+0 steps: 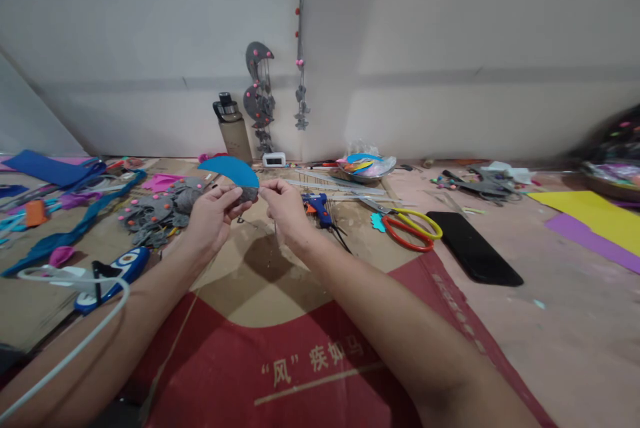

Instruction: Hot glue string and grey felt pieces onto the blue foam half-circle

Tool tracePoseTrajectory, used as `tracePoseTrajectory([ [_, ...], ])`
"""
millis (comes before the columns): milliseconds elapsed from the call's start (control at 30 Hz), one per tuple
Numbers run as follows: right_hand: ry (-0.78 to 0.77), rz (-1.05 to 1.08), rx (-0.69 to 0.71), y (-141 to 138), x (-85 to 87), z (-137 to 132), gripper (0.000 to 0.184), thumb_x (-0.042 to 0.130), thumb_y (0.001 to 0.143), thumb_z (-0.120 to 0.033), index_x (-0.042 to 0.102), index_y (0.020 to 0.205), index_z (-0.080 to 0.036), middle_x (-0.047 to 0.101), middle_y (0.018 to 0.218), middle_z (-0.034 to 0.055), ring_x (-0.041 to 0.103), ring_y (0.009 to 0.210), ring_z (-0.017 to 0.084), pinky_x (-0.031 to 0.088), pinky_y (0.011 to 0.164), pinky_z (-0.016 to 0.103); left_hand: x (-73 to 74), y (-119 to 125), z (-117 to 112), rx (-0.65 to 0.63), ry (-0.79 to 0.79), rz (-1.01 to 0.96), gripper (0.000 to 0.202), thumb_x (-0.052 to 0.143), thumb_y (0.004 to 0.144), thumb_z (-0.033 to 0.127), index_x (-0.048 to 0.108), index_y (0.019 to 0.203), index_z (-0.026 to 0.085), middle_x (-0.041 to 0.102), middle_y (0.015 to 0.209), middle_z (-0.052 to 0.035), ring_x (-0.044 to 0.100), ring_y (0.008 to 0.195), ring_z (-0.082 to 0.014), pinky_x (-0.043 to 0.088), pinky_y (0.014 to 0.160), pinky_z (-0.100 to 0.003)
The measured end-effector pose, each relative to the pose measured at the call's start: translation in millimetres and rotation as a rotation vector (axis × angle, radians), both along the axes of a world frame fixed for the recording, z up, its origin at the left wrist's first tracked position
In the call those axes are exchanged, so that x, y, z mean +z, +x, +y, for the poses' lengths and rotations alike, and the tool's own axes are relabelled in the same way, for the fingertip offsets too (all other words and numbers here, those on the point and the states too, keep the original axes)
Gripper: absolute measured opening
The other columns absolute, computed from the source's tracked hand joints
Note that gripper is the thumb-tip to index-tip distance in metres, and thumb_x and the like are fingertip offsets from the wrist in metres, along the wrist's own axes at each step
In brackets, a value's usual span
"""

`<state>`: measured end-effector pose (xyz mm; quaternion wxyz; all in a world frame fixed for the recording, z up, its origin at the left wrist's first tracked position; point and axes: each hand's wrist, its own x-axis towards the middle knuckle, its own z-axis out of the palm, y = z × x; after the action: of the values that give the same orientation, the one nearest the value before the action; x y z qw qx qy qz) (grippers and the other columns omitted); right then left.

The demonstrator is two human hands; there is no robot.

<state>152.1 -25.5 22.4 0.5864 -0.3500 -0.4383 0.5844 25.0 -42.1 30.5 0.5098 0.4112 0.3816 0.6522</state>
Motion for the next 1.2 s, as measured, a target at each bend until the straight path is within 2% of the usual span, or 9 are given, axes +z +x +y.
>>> tracePoseTrajectory([
  [167,-0.056,0.119,0.103,2,6.6,-4,0.021,0.067,0.058,-0.025,0.048,0.066,-0.019,0.038,0.051,-0.01,0.021,0.041,0.003,0.015,0.041,0.02,0.2,-4,4,-0.069,-0.051,-0.043,0.014,0.072,0.065,0.021,0.065,0.072,0.011,0.067,0.077,-0.0053,0.066,0.069,-0.0128,0.055,0.062,-0.02],
  [367,-0.072,0.181,0.232,4,8.6,-5,0.023,0.067,0.06,-0.024,0.046,0.066,-0.018,0.043,0.054,-0.0078,0.022,0.043,0.002,0.014,0.04,0.017,-1.4,-10,10,-0.185,-0.172,-0.12,0.005,0.065,0.072,0.016,0.067,0.075,0.012,0.069,0.078,-0.0065,0.065,0.065,-0.0099,0.054,0.058,-0.014],
  [567,-0.082,0.231,0.238,4,3.2,1,0.022,0.066,0.06,-0.023,0.045,0.066,-0.017,0.04,0.053,-0.0084,0.02,0.043,0.002,0.012,0.039,0.016,-2.2,-10,10,-0.213,-0.154,-0.127,0.008,0.065,0.073,0.019,0.066,0.077,0.012,0.069,0.083,-0.0077,0.066,0.069,-0.0119,0.056,0.061,-0.019],
  [767,-0.093,0.209,0.13,6,2.5,2,0.024,0.066,0.058,-0.022,0.044,0.066,-0.018,0.03,0.05,-0.011,0.019,0.043,0.002,0.011,0.038,0.017,-3.2,-13,11,-0.073,-0.257,-0.048,0.009,0.061,0.069,0.02,0.06,0.076,0.013,0.066,0.069,-0.0035,0.061,0.057,-0.0112,0.052,0.051,-0.022],
  [900,-0.086,0.191,0.056,7,3.3,3,0.022,0.065,0.058,-0.022,0.045,0.066,-0.018,0.029,0.049,-0.0115,0.019,0.042,0.002,0.012,0.038,0.017,-13.6,-29,24,0.074,-0.309,0.242,0.012,0.053,0.072,0.026,0.057,0.07,0.014,0.064,0.064,-0.0049,0.06,0.053,-0.0146,0.04,0.043,-0.022],
  [1000,-0.084,0.14,-0.046,7,1.7,5,0.018,0.063,0.057,-0.022,0.048,0.066,-0.018,0.032,0.048,-0.0112,0.021,0.041,0.002,0.014,0.039,0.018,-19.0,-42,32,0.249,-0.119,0.669,0.035,0.045,0.08,0.041,0.057,0.06,0.015,0.059,0.058,-0.0045,0.056,0.055,-0.0157,0.037,0.048,-0.025],
  [1100,-0.084,0.095,-0.128,7,-1.3,8,0.016,0.061,0.057,-0.024,0.049,0.065,-0.018,0.033,0.047,-0.0111,0.022,0.04,0.002,0.015,0.039,0.019,-15.0,-40,26,0.541,0.217,1.017,0.027,0.055,0.079,0.04,0.058,0.067,0.017,0.057,0.066,-0.0025,0.052,0.066,-0.0158,0.039,0.062,-0.027],
  [1133,-0.08,0.081,-0.143,7,-2.5,9,0.015,0.061,0.058,-0.025,0.049,0.065,-0.018,0.034,0.047,-0.011,0.022,0.039,0.003,0.015,0.038,0.02,-12.4,-35,21,0.57,0.313,1.066,0.024,0.056,0.079,0.039,0.059,0.072,0.017,0.058,0.072,-0.0028,0.052,0.069,-0.0156,0.039,0.065,-0.028],
  [1200,-0.06,0.048,-0.158,6,-5.2,9,0.014,0.06,0.06,-0.026,0.05,0.066,-0.018,0.035,0.047,-0.0108,0.022,0.038,0.003,0.015,0.038,0.021,-7.5,-21,8,0.45,0.439,1.142,0.021,0.056,0.081,0.039,0.059,0.077,0.018,0.058,0.074,-0.0023,0.052,0.068,-0.0149,0.039,0.066,-0.028],
])
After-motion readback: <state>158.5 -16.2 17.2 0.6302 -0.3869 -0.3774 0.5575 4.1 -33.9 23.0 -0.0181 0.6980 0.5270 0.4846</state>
